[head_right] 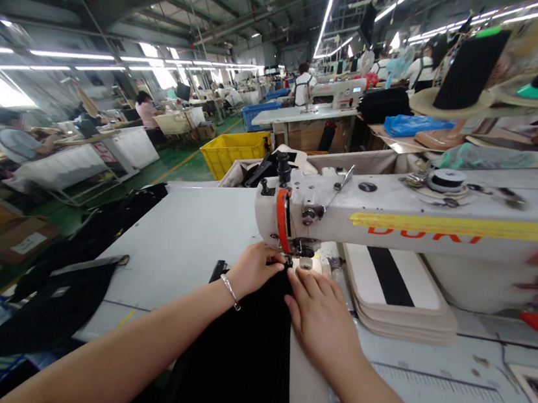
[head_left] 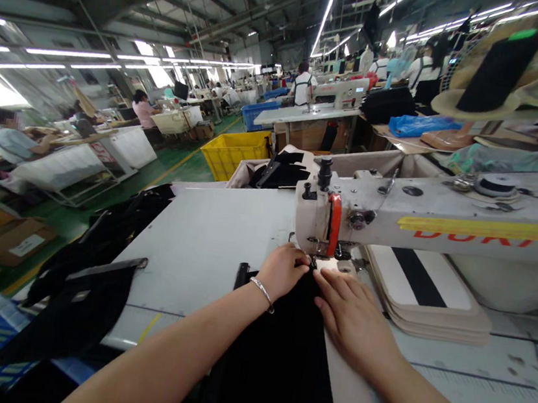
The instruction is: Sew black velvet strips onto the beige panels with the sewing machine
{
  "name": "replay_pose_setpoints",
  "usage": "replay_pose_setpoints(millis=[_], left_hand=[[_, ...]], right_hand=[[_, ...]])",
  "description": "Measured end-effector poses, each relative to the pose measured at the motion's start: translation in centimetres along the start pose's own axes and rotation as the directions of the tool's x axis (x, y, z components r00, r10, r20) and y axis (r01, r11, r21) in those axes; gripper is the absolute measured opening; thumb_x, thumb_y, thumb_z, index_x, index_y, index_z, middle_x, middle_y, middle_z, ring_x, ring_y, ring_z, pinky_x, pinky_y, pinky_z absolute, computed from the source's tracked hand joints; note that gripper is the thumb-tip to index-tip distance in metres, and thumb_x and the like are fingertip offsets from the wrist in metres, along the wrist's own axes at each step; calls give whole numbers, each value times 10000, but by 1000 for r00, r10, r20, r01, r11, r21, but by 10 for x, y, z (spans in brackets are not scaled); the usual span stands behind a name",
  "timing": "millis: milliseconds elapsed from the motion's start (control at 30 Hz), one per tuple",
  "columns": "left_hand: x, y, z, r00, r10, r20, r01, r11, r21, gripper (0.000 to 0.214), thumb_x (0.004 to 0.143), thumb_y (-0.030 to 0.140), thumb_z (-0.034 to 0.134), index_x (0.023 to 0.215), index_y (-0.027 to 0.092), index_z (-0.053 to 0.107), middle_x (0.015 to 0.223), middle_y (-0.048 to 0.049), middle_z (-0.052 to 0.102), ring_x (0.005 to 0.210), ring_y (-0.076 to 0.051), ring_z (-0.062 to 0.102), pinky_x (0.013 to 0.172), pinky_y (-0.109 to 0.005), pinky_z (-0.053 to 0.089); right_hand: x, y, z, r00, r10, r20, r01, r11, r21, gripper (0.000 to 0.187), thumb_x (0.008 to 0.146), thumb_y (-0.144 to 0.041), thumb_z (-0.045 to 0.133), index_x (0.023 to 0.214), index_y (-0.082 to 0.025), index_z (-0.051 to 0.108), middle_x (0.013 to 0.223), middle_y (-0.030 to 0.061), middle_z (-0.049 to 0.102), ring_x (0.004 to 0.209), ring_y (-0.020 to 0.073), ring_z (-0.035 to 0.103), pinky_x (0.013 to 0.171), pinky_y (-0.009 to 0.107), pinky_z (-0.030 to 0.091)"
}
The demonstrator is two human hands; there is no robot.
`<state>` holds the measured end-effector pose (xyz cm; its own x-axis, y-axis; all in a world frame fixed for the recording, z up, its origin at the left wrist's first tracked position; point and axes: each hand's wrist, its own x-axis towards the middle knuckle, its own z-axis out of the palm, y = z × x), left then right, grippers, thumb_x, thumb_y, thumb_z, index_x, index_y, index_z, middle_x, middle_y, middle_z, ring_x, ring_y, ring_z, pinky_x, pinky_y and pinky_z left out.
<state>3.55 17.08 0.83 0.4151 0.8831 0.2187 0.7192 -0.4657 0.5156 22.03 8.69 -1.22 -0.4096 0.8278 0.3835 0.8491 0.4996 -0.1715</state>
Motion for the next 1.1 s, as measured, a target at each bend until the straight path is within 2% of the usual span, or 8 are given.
replay_pose_setpoints(millis=[133,267,367,667,867,933,1033,1100], left_hand=[[-2,5,-5,999,19,31,-20,999,37,92,819,155,630,879,183,694,960,-49,654,910,-198,603,868,-323,486],[-22,16,-14,978,180,105,-194,971,141,150,897,176,546,986,181,667,1079,-59,626,1067,-214,550,1018,-378,416],[-35,18,-16,956,244,161,-270,948,168,220,927,179,499,1113,163,616,1181,-70,593,1136,-213,522,1053,-387,408],[-32,4,-7,947,294,126,-314,931,186,243,932,177,500,1154,158,599,1215,-69,591,1176,-201,519,1081,-381,419],[-46,18,-18,948,253,192,-294,928,228,322,945,121,428,1247,131,539,1318,-96,525,1292,-205,435,1151,-392,330],[-68,29,-27,916,287,279,-344,921,182,346,952,194,459,1292,149,504,1375,-99,482,1338,-220,384,1167,-423,294],[-113,43,-35,779,451,435,-514,857,31,439,914,400,558,1304,210,494,1417,-84,448,1376,-247,326,1176,-480,234],[-139,48,-33,717,548,431,-609,793,6,372,934,345,544,1288,237,509,1389,-69,486,1383,-232,316,1177,-498,188]], right_hand=[[0,0,-1,1000,0,9,0,1000,2,466,957,-346,413,1401,-205,415,1362,89,492,1235,267,428,1039,463,348],[1,0,-1,1000,3,15,-3,1000,9,429,954,-343,421,1359,-208,465,1357,83,492,1236,262,425,1058,457,331],[1,-1,0,1000,8,8,-8,1000,9,425,946,-335,442,1350,-206,474,1355,79,492,1243,257,419,1075,454,317],[-1,1,2,1000,14,6,-14,1000,-10,440,931,-221,435,1370,-199,460,1347,73,495,1239,242,421,1092,438,310],[-14,-4,2,1000,6,-11,-6,1000,-30,438,929,-217,440,1365,-204,470,1350,72,503,1232,244,443,1076,450,348],[-27,-8,1,1000,-20,-10,20,999,-35,450,923,-218,458,1373,-215,460,1356,59,505,1235,235,446,1071,447,363],[-49,-13,-2,998,-56,-10,56,998,-37,466,918,-251,488,1381,-228,450,1399,40,469,1275,226,414,1075,432,373],[-57,-15,-3,998,-63,-13,62,997,-40,459,922,-277,490,1378,-231,456,1420,35,448,1289,222,401,1073,422,381]])
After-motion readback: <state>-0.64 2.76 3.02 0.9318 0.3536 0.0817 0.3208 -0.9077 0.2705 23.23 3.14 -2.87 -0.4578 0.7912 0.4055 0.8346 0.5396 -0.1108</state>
